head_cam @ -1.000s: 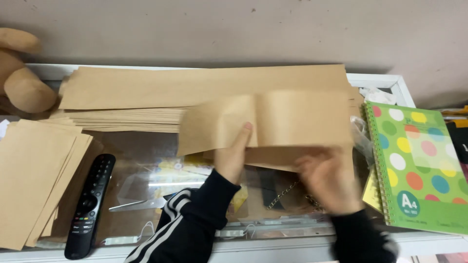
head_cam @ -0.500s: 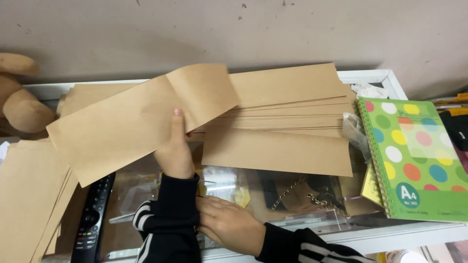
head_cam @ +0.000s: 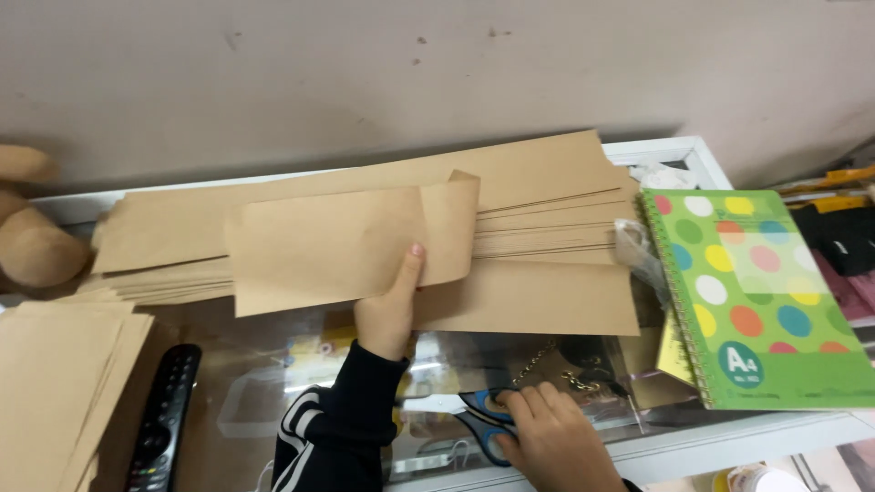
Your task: Cutting and folding brown paper strips into packaging sleeves
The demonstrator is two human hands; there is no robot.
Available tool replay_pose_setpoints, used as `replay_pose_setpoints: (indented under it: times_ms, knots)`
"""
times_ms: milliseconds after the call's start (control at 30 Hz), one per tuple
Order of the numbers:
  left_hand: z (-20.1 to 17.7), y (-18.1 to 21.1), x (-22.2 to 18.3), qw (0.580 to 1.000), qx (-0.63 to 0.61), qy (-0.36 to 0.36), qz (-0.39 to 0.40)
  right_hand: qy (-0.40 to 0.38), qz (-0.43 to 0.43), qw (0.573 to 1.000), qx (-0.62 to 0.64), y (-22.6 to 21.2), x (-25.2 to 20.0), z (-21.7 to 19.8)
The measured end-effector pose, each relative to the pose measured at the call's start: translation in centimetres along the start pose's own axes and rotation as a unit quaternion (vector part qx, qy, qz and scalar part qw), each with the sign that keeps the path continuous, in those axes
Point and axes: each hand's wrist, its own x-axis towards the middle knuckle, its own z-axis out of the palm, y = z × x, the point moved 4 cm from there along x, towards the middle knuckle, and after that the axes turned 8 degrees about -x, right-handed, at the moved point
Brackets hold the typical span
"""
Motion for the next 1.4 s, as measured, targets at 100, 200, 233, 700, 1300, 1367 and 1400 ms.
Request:
replay_pose_setpoints:
  times_ms: [100,200,233,700,1300,1367,1400]
  knots:
    - [3.0,-1.0,-0.7,0.985,-0.118,-0.098,0.078,0.044,-0.024,0.996,0.080,0.3,0.2,-0.4]
    - [6.1,0.1,-3.9,0.980,-0.142,-0.105,-0.093,0.016,-0.042,0.992,0.118,0.5,0.7,-1.5]
    - [6.6,-0.6,-3.8,0.980,-0.141,-0.106,-0.092,0.017,-0.040,0.992,0.118,0.8,0.3,-1.2]
    - [3.8,-6.4,2.6,0.990,0.041,0.032,-0.129,-0.250,0.433,0.541,0.676,5.0,-5.8,-1.0]
    - [4.5,-6.8,2.5,0.989,0.040,-0.031,-0.138,-0.144,0.416,0.278,0.854,0.1,-2.8,3.5]
    - [4.5,-5.8,1.4,0.986,0.053,-0.037,-0.152,-0.124,0.391,0.303,0.860,0.8,-2.1,4.7]
    - [4.6,-5.3,0.8,0.983,0.068,-0.045,-0.164,-0.101,0.363,0.326,0.867,1.2,-1.7,5.2]
